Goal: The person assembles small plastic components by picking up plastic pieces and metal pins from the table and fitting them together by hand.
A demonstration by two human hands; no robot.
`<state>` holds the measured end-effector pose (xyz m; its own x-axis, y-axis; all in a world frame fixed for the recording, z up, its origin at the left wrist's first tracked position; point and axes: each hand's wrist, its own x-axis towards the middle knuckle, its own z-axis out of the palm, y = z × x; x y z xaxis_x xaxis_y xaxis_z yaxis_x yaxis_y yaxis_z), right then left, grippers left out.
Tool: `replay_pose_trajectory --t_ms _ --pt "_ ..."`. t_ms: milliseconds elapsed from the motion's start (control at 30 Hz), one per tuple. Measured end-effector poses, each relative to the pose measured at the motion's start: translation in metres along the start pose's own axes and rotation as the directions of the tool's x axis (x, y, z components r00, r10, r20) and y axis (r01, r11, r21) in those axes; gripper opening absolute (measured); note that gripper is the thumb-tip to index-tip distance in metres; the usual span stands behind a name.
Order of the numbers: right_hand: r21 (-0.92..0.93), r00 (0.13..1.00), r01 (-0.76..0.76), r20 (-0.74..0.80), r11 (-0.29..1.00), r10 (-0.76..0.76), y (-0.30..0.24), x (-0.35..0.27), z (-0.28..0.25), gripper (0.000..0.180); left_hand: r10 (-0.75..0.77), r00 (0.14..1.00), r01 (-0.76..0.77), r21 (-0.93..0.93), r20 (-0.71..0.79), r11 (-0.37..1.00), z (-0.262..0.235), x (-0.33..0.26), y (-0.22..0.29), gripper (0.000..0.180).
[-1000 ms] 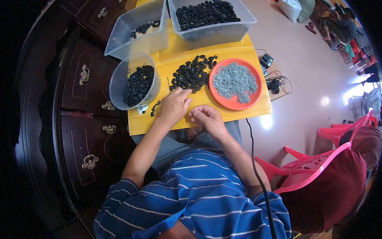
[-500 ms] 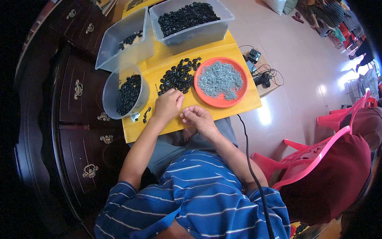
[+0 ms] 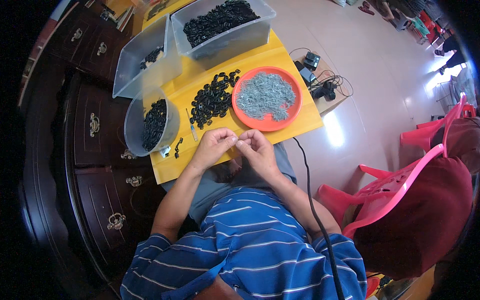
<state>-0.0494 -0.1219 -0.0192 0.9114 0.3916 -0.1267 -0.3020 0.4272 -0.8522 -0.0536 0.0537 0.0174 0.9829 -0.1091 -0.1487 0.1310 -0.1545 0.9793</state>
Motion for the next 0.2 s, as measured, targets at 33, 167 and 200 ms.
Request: replay_pose_trajectory --t_ms 33,167,200 --pt "-0.025 1.000 0.016 -0.008 1.000 -0.017 0.000 -0.001 -0.003 0.016 -0.002 1.000 0.002 0.002 0.007 1.000 0.003 0.001 0.002 0.014" --pt "-0.231 0.994 0.077 -0.062 0.970 -0.093 0.008 -0.004 -0.021 0.019 -0.069 0.997 0.066 0.079 0.043 0.995 0.011 0.007 0.009 0.015" --pt "-0.247 0.992 0.091 -0.064 0.965 -0.110 0.009 -0.004 -0.025 0.020 -0.081 0.995 0.075 0.099 0.059 0.992 0.011 0.010 0.011 0.015"
